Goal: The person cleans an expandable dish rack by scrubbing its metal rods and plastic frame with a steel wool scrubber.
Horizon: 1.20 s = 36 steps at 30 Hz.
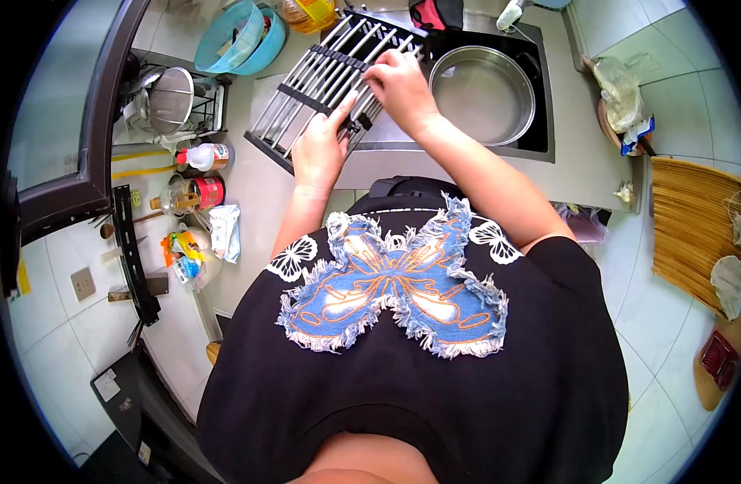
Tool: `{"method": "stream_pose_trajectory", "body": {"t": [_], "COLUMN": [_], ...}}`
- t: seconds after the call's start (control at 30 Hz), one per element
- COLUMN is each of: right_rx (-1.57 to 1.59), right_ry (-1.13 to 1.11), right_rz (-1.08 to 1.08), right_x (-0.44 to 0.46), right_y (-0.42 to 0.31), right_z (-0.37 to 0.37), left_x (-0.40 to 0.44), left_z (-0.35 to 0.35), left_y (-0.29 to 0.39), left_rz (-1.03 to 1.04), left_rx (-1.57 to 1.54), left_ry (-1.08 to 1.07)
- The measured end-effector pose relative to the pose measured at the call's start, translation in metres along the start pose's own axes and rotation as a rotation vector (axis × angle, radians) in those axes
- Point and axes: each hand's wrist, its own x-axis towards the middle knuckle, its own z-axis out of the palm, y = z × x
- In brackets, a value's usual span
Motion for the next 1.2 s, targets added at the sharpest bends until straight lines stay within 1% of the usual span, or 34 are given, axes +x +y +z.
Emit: {"method": "stream_pose_trajectory", "body": {"t": [0.07, 0.1, 0.13, 0.2, 0.23, 0.27, 0.33, 0.37, 0.4, 0.47, 0.53, 0.6, 0.63, 0.67, 0.7, 0.73, 0.77, 0.8, 0.9, 0.93, 0.97, 1.0, 1.07, 1.1, 1.13, 1.2], "right_rx": [0.155, 0.147, 0.148, 0.156, 0.221, 0.209, 0.086, 0.147, 0.15, 0.279, 0.263, 0.107, 0.213, 0.215, 0.259, 0.297, 0.303, 0.3, 0.173, 0.192, 0.147, 0.099, 0.187, 0.225, 0.2, 0.026], "right_ry": [-0.142, -0.169, -0.174, -0.196, -0.217, -0.243, -0.186, -0.228, -0.229, -0.277, -0.262, -0.186, -0.248, -0.247, -0.237, -0.225, -0.225, -0.223, -0.081, -0.034, -0.044, -0.051, -0.181, -0.206, -0.235, -0.175], "right_rz": [0.23, 0.181, 0.181, -0.068, -0.094, -0.103, -0.064, 0.007, 0.007, -0.113, -0.115, -0.082, 0.074, 0.076, 0.006, -0.062, -0.078, -0.074, 0.166, 0.236, 0.237, 0.24, 0.068, 0.038, 0.025, -0.011], "right_x": [-0.002, -0.001, -0.003, -0.012, -0.013, -0.011, -0.003, -0.004, -0.004, -0.009, -0.013, -0.007, -0.007, -0.011, -0.015, -0.018, -0.018, -0.015, -0.002, 0.002, 0.002, 0.001, -0.01, -0.016, -0.018, -0.018], "right_y": [0.022, 0.023, 0.02, 0.004, -0.009, -0.011, 0.013, 0.021, 0.016, -0.005, -0.005, 0.014, 0.02, 0.019, 0.013, 0.005, -0.002, 0.003, 0.037, 0.041, 0.048, 0.051, 0.048, 0.037, 0.037, 0.056], "right_z": [0.004, 0.001, 0.001, 0.001, 0.002, 0.002, 0.006, 0.006, 0.005, 0.004, 0.007, 0.006, 0.002, 0.004, 0.004, 0.003, 0.001, 0.0, -0.009, -0.015, -0.013, -0.011, -0.003, 0.002, 0.002, -0.001], "left_x": [-0.002, -0.005, -0.005, -0.005, -0.004, -0.003, -0.006, -0.006, -0.007, -0.005, -0.006, -0.007, -0.007, -0.007, -0.006, -0.007, -0.008, -0.009, -0.011, -0.012, -0.013, -0.013, -0.014, -0.015, -0.017, -0.022], "left_z": [0.004, 0.002, 0.001, 0.0, 0.002, 0.004, 0.004, 0.005, 0.005, 0.006, 0.005, 0.007, 0.009, 0.01, 0.008, 0.003, 0.001, 0.0, 0.002, 0.004, 0.005, 0.005, 0.004, 0.002, -0.002, -0.004], "left_y": [-0.003, -0.001, 0.001, 0.002, -0.001, -0.003, -0.004, -0.004, -0.003, -0.001, -0.005, -0.008, -0.008, -0.008, -0.007, -0.006, -0.006, -0.008, -0.011, -0.012, -0.012, -0.011, -0.011, -0.01, -0.01, -0.009], "left_rz": [0.026, 0.017, 0.015, -0.011, -0.014, -0.017, -0.017, -0.014, -0.015, -0.055, -0.051, -0.055, -0.058, -0.061, -0.056, -0.057, -0.059, -0.055, -0.074, -0.063, -0.05, -0.045, -0.008, -0.008, -0.004, -0.002], "left_rx": [-0.003, 0.018, 0.039, 0.052, 0.051, 0.052, 0.045, 0.04, 0.043, 0.044, 0.016, -0.007, -0.028, -0.05, -0.048, -0.045, -0.044, -0.044, -0.08, -0.106, -0.132, -0.131, -0.063, -0.063, -0.051, -0.034], "left_ry": [0.026, 0.023, 0.019, 0.003, 0.007, 0.012, 0.04, 0.07, 0.069, 0.066, 0.06, 0.052, 0.059, 0.067, 0.068, 0.022, -0.026, -0.028, -0.029, 0.013, 0.055, 0.051, 0.063, 0.066, 0.038, 0.006]}}
